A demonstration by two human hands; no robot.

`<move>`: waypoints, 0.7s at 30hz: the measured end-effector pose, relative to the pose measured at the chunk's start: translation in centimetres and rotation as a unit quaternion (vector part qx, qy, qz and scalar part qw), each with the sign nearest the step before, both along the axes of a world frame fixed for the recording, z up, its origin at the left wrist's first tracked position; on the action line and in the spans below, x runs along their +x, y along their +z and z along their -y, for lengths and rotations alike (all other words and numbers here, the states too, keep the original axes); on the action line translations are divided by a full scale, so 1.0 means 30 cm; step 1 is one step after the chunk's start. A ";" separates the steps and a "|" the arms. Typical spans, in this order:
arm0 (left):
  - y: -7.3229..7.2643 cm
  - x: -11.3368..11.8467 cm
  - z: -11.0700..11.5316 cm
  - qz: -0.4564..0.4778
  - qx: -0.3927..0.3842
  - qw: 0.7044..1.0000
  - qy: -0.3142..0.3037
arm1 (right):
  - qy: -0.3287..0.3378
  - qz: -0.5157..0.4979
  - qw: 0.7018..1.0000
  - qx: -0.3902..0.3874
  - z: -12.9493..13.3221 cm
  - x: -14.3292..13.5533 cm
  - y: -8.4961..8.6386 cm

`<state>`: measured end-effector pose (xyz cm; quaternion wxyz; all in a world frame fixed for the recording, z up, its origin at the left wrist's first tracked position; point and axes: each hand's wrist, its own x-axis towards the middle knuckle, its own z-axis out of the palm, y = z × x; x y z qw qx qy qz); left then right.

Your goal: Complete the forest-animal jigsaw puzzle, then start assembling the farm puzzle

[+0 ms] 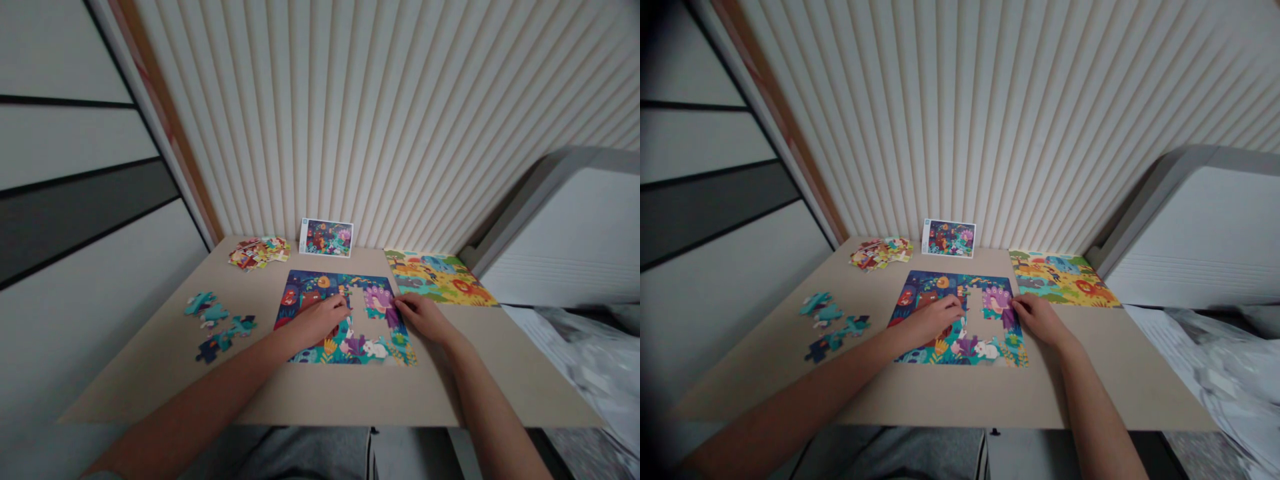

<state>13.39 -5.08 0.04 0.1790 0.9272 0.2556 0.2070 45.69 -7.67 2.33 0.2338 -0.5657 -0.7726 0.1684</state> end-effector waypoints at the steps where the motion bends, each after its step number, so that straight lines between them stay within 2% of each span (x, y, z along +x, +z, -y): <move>1: 0.013 -0.007 0.009 -0.020 0.033 0.999 0.008 | 0.000 0.000 1.000 0.000 0.000 -0.001 0.001; 4: 0.059 -0.028 0.047 -0.072 0.132 0.988 0.032 | 0.002 0.007 1.000 0.000 0.002 -0.004 0.004; 7: 0.093 -0.053 0.101 -0.100 0.164 0.981 0.026 | 0.009 0.014 1.000 0.001 0.002 -0.005 0.006; 10: 0.097 -0.083 0.158 -0.116 0.154 0.981 -0.001 | 0.012 0.017 1.000 0.005 0.002 -0.004 0.006; 13: 0.080 -0.106 0.200 -0.115 0.151 0.982 -0.008 | 0.009 0.020 1.000 0.005 0.001 -0.002 0.006; 17: 0.066 -0.108 0.226 -0.105 0.121 0.987 0.010 | 0.000 0.023 1.000 0.002 0.000 0.000 0.002; 21: 0.073 -0.104 0.234 -0.086 0.086 0.992 0.029 | -0.003 0.019 1.000 0.002 -0.005 0.008 -0.009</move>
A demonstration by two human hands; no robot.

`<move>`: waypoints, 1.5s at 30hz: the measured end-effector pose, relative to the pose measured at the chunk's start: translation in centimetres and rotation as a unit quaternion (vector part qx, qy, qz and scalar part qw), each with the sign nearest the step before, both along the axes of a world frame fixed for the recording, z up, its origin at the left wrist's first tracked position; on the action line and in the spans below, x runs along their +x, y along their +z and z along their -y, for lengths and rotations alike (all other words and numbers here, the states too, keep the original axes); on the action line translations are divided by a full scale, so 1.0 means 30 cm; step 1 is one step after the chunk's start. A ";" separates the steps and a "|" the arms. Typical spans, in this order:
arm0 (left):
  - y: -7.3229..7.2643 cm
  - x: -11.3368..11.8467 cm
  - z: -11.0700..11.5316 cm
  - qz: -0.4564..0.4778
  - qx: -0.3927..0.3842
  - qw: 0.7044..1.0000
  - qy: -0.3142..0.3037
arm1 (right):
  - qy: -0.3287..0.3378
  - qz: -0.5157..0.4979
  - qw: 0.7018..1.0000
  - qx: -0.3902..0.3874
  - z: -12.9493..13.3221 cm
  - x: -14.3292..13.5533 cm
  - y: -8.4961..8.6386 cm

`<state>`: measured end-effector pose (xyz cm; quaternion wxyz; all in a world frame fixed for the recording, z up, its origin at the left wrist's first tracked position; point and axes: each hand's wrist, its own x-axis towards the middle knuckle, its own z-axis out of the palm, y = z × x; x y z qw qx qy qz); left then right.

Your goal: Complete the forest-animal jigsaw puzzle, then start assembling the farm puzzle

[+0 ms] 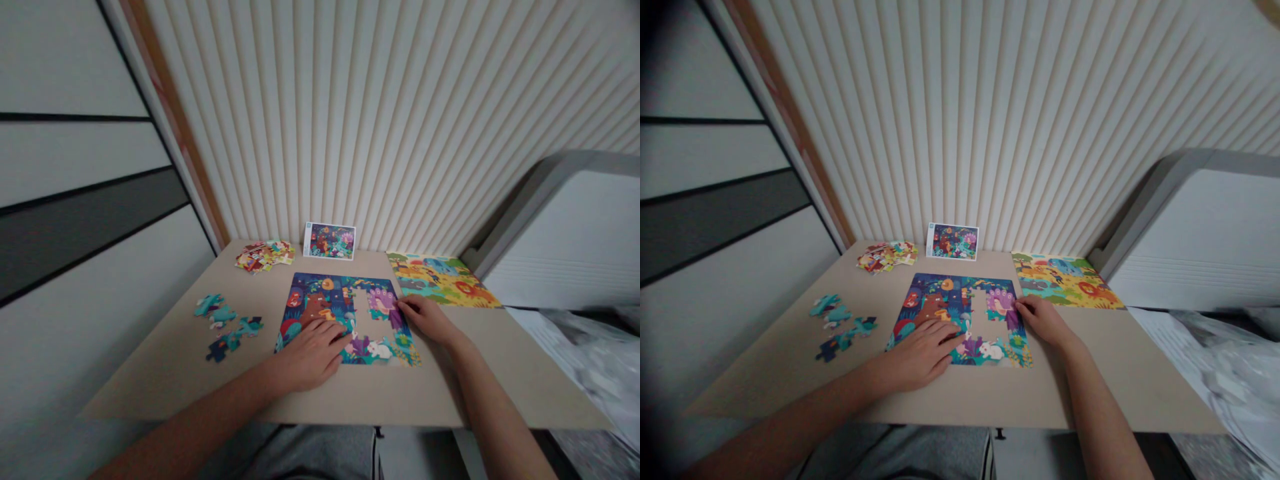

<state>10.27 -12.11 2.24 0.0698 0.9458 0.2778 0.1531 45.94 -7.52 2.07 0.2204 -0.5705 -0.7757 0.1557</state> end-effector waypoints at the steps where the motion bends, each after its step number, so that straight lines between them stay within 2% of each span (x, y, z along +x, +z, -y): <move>1: 0.002 -0.003 -0.001 0.004 -0.004 1.000 -0.001 | 0.000 -0.002 1.000 0.000 -0.002 0.004 -0.004; 6: -0.001 -0.025 -0.022 0.000 -0.019 0.998 -0.056 | -0.001 -0.003 1.000 -0.013 -0.019 0.030 -0.026; 11: 0.014 -0.039 -0.008 0.001 -0.011 0.999 -0.049 | -0.007 -0.001 1.000 -0.022 -0.038 0.055 -0.050; 14: 0.026 -0.094 0.033 0.013 -0.004 0.999 -0.040 | -0.009 0.000 1.000 -0.027 -0.045 0.066 -0.060; 16: 0.024 -0.175 0.060 0.028 -0.003 1.000 0.005 | -0.007 0.000 1.000 -0.030 -0.047 0.070 -0.064; 17: 0.019 -0.229 0.067 0.040 0.006 0.998 0.048 | -0.006 -0.001 1.000 -0.030 -0.047 0.070 -0.065; 19: 0.004 -0.359 0.065 0.046 0.026 0.985 0.165 | -0.008 -0.002 1.000 -0.028 -0.048 0.070 -0.066; 22: -0.027 -0.559 0.020 0.050 0.055 0.945 0.318 | -0.007 -0.007 1.000 -0.028 -0.049 0.066 -0.065; 24: -0.047 -0.662 -0.021 0.029 0.028 0.925 0.378 | -0.007 -0.012 1.000 -0.028 -0.048 0.062 -0.061; 26: -0.062 -0.723 -0.057 0.017 -0.008 0.920 0.391 | -0.007 -0.013 0.999 -0.029 -0.043 0.055 -0.054; 29: -0.067 -0.749 -0.088 0.002 -0.032 0.919 0.394 | -0.008 -0.010 1.000 -0.026 -0.032 0.040 -0.040; 34: -0.061 -0.739 -0.105 -0.028 -0.033 0.927 0.373 | -0.008 -0.008 1.000 -0.014 -0.018 0.020 -0.027; 38: -0.095 -0.756 -0.113 -0.030 -0.046 0.940 0.336 | -0.007 -0.010 1.000 -0.004 -0.014 0.012 -0.021; 42: -0.121 -0.777 -0.101 -0.051 -0.004 0.940 0.337 | -0.002 -0.009 1.000 0.001 -0.009 0.003 -0.011; 45: -0.090 -0.761 -0.072 -0.049 0.051 0.939 0.336 | 0.003 -0.002 1.000 0.001 -0.004 -0.001 -0.005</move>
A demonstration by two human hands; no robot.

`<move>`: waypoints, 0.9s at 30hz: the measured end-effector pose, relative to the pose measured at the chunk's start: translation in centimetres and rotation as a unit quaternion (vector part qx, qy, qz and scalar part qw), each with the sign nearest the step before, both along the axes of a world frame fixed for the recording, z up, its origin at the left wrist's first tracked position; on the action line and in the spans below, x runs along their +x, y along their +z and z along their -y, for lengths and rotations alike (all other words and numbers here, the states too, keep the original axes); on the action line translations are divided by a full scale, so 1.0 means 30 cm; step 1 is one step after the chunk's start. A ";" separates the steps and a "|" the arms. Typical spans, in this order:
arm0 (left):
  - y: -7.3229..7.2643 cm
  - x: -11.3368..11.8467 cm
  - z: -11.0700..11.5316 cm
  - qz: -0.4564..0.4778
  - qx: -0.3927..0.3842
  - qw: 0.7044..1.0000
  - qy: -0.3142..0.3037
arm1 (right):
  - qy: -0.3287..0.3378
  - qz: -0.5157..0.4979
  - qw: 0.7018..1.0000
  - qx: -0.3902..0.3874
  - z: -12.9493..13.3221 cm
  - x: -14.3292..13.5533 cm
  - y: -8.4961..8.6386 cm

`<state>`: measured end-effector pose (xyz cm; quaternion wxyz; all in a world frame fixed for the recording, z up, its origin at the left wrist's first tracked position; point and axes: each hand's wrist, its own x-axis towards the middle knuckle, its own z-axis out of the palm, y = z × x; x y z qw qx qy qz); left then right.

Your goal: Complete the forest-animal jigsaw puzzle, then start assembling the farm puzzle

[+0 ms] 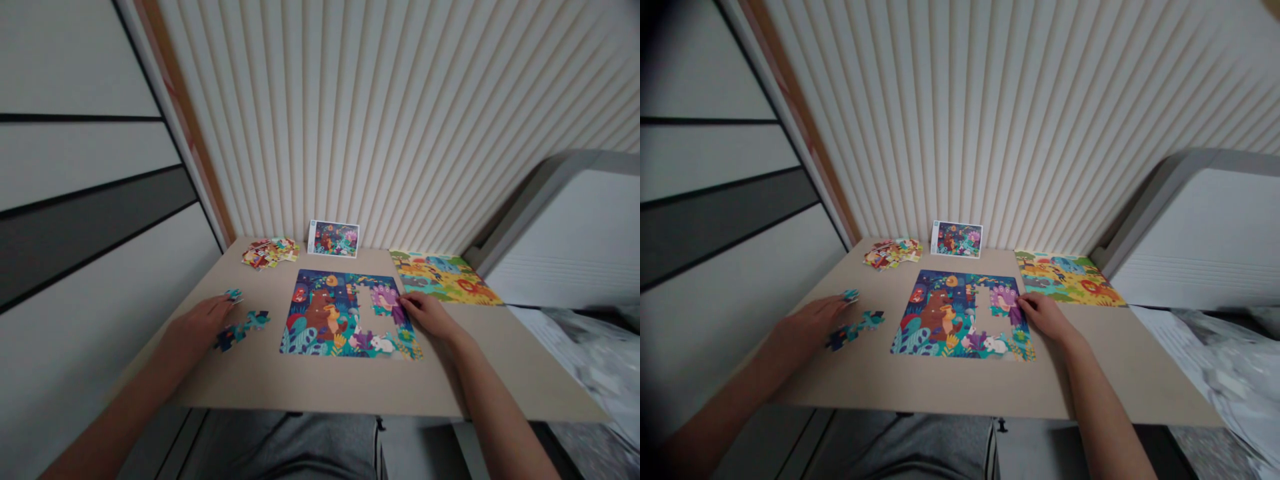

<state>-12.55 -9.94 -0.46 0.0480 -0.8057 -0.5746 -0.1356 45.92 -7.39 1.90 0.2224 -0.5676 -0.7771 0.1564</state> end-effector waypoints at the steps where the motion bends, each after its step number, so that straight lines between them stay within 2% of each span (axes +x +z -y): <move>1: 0.017 0.017 0.013 0.001 0.023 1.000 -0.007 | -0.001 -0.001 1.000 0.003 0.002 -0.001 0.002; 5: 0.072 0.149 0.077 0.017 0.114 0.993 -0.035 | -0.055 -0.052 0.996 0.040 0.013 -0.028 0.028; 8: 0.086 0.305 0.138 0.029 0.150 0.981 -0.116 | -0.076 -0.121 0.989 0.047 0.040 -0.100 0.079; 9: 0.090 0.363 0.159 0.038 0.170 0.975 -0.139 | -0.059 -0.144 0.987 0.028 0.054 -0.137 0.098; 12: 0.108 0.536 0.209 0.077 0.213 0.952 -0.208 | 0.038 -0.214 0.971 -0.095 0.116 -0.266 0.140; 14: 0.123 0.633 0.230 0.104 0.221 0.943 -0.228 | 0.084 -0.257 0.950 -0.154 0.164 -0.347 0.148; 16: 0.132 0.703 0.243 0.112 0.215 0.939 -0.243 | 0.099 -0.284 0.934 -0.191 0.205 -0.406 0.146; 19: 0.131 0.759 0.253 0.114 0.211 0.934 -0.264 | 0.093 -0.322 0.915 -0.223 0.238 -0.438 0.141; 22: 0.113 0.774 0.256 0.102 0.202 0.930 -0.289 | 0.077 -0.350 0.904 -0.235 0.232 -0.412 0.132; 27: 0.068 0.771 0.255 0.070 0.118 0.952 -0.272 | 0.004 -0.337 0.925 -0.175 0.163 -0.313 0.053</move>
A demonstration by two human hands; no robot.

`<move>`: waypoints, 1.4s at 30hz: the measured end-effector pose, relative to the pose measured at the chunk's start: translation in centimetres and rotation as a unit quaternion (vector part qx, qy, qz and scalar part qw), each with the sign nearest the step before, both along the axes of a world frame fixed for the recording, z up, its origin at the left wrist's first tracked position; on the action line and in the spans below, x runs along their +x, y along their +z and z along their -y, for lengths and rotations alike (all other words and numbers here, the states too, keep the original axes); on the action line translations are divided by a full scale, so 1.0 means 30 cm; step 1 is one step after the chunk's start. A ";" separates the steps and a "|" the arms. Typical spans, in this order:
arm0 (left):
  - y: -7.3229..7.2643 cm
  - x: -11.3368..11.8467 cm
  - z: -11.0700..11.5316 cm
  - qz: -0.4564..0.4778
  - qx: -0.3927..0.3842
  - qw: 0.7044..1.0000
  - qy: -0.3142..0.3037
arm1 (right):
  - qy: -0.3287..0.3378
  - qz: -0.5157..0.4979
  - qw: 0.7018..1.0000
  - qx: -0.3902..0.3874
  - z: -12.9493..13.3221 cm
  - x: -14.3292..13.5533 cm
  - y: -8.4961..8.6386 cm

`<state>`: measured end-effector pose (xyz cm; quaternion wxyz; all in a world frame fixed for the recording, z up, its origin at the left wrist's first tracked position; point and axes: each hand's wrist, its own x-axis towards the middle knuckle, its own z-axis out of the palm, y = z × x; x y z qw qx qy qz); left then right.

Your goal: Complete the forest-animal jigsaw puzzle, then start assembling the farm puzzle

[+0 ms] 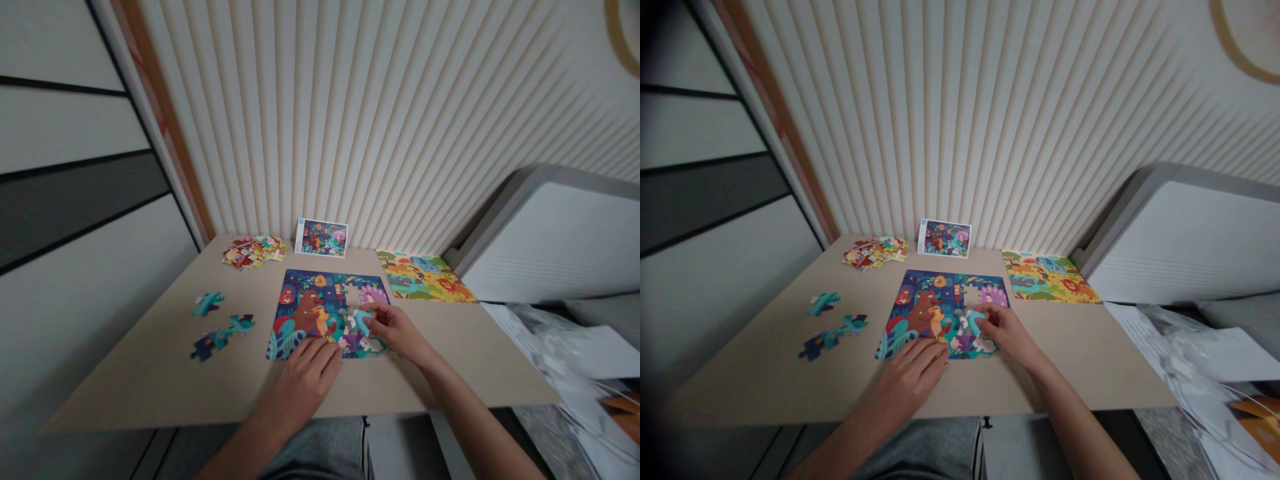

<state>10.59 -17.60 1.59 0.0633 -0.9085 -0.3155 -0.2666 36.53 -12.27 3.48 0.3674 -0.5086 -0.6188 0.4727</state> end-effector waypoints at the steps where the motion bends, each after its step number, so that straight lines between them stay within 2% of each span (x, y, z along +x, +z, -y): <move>1: -0.007 0.001 0.000 -0.014 -0.020 1.000 0.005 | -0.009 0.016 1.000 0.000 -0.014 0.018 -0.021; 5: -0.018 0.009 -0.003 -0.034 -0.067 0.997 0.011 | -0.006 0.095 0.995 0.022 -0.052 0.060 -0.074; 9: -0.014 0.013 -0.005 -0.034 -0.098 0.995 0.011 | 0.014 0.157 0.986 0.060 -0.065 0.057 -0.066; 13: -0.020 0.011 -0.005 -0.039 -0.104 0.994 0.008 | 0.032 0.174 0.982 0.064 -0.068 0.034 -0.049; 18: -0.027 0.012 -0.004 -0.040 -0.094 0.995 0.015 | 0.012 0.221 0.969 0.106 -0.060 0.007 -0.062; 27: -0.020 0.009 -0.001 -0.043 -0.105 0.993 0.020 | 0.003 0.364 0.903 0.230 -0.037 -0.010 -0.055; 35: -0.002 0.013 0.011 -0.045 -0.110 0.993 0.022 | 0.054 0.421 0.862 0.279 0.038 -0.067 -0.017; 38: 0.010 -0.045 0.011 -0.034 -0.112 0.992 0.040 | 0.048 0.407 0.861 0.303 0.061 -0.029 -0.019; 40: 0.010 -0.124 0.003 -0.028 -0.110 0.990 0.083 | -0.003 0.387 0.864 0.322 0.073 0.037 -0.042; 42: 0.002 -0.228 -0.010 -0.021 -0.106 0.981 0.160 | -0.073 0.374 0.861 0.337 0.085 0.127 -0.079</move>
